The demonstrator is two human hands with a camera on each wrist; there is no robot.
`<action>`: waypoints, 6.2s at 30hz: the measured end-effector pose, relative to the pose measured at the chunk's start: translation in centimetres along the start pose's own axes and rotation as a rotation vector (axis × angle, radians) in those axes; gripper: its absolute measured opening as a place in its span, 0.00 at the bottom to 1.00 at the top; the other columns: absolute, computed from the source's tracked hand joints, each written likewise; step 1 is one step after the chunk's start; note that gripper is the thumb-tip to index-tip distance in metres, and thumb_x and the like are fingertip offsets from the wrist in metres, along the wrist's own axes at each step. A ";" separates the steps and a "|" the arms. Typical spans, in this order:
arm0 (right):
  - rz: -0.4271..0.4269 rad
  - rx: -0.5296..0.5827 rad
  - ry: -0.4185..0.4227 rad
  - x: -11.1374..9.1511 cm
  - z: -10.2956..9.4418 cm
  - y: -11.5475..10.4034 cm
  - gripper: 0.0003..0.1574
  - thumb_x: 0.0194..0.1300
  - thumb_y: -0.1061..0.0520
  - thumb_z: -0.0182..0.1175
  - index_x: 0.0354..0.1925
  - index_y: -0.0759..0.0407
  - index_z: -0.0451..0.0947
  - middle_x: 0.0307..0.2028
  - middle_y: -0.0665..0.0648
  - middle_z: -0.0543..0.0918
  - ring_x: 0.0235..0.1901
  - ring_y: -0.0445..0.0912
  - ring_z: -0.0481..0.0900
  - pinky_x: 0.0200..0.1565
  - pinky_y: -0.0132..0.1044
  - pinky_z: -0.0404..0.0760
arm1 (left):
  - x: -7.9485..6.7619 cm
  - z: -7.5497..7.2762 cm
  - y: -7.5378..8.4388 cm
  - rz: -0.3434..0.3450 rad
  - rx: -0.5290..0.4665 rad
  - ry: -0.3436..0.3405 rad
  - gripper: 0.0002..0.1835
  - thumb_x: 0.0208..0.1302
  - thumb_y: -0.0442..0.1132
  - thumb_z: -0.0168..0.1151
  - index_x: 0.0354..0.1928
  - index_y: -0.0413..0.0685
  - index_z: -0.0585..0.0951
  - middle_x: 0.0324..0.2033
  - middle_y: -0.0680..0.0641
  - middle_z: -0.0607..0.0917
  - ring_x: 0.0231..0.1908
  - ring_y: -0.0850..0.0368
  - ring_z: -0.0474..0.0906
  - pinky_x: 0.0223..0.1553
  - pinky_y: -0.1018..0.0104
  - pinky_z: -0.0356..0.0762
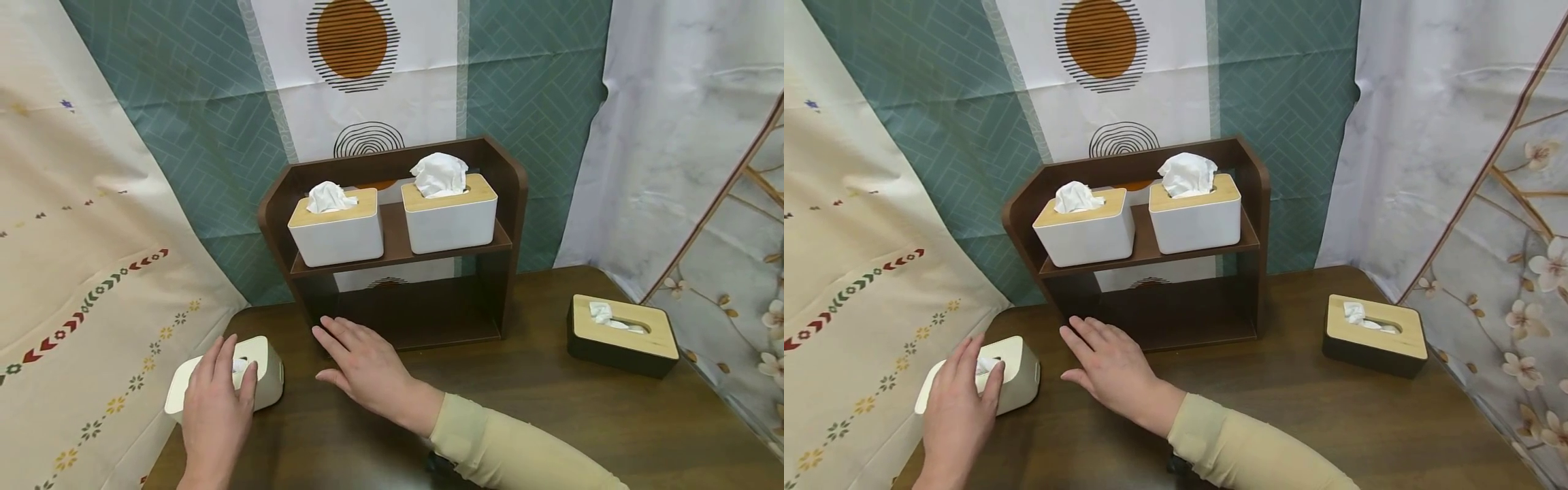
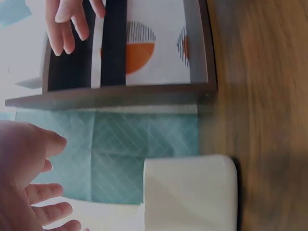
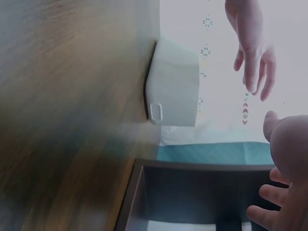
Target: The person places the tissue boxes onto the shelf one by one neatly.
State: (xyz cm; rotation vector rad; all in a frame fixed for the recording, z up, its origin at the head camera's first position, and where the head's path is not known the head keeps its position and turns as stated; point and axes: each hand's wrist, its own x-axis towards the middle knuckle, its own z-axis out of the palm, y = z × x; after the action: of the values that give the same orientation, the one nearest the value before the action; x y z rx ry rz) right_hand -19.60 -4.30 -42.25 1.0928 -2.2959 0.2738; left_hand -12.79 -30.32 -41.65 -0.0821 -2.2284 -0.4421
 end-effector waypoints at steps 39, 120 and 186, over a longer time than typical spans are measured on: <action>-0.117 -0.055 -0.166 5.3 4.9 -5.2 0.46 0.82 0.26 0.53 0.84 0.48 0.67 0.81 0.50 0.71 0.76 0.45 0.73 0.74 0.37 0.72 | -0.9 -3.0 -10.1 -0.339 0.159 -0.283 0.31 0.79 0.40 0.64 0.75 0.30 0.70 0.72 0.21 0.69 0.68 0.15 0.66 0.68 0.24 0.62; -0.251 -0.122 -0.303 3.1 5.2 -7.6 0.43 0.81 0.26 0.56 0.80 0.45 0.72 0.78 0.46 0.73 0.78 0.42 0.69 0.70 0.28 0.72 | -3.6 -2.9 -9.3 -0.312 0.108 -0.467 0.29 0.85 0.42 0.59 0.76 0.29 0.69 0.68 0.18 0.73 0.68 0.16 0.69 0.62 0.22 0.70; -0.220 -0.174 -0.297 -5.0 -2.0 -2.2 0.37 0.76 0.31 0.68 0.73 0.47 0.80 0.71 0.48 0.81 0.71 0.45 0.78 0.65 0.32 0.80 | -4.4 0.1 0.8 -0.301 0.026 -0.586 0.34 0.83 0.50 0.64 0.82 0.44 0.70 0.68 0.24 0.72 0.59 0.24 0.81 0.52 0.26 0.79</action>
State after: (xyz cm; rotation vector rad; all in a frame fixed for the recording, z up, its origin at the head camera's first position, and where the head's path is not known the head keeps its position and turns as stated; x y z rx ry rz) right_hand -14.65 -1.67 -43.62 1.3547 -2.3695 -0.1831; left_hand -9.83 -29.14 -44.83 0.1609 -2.8393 -0.6092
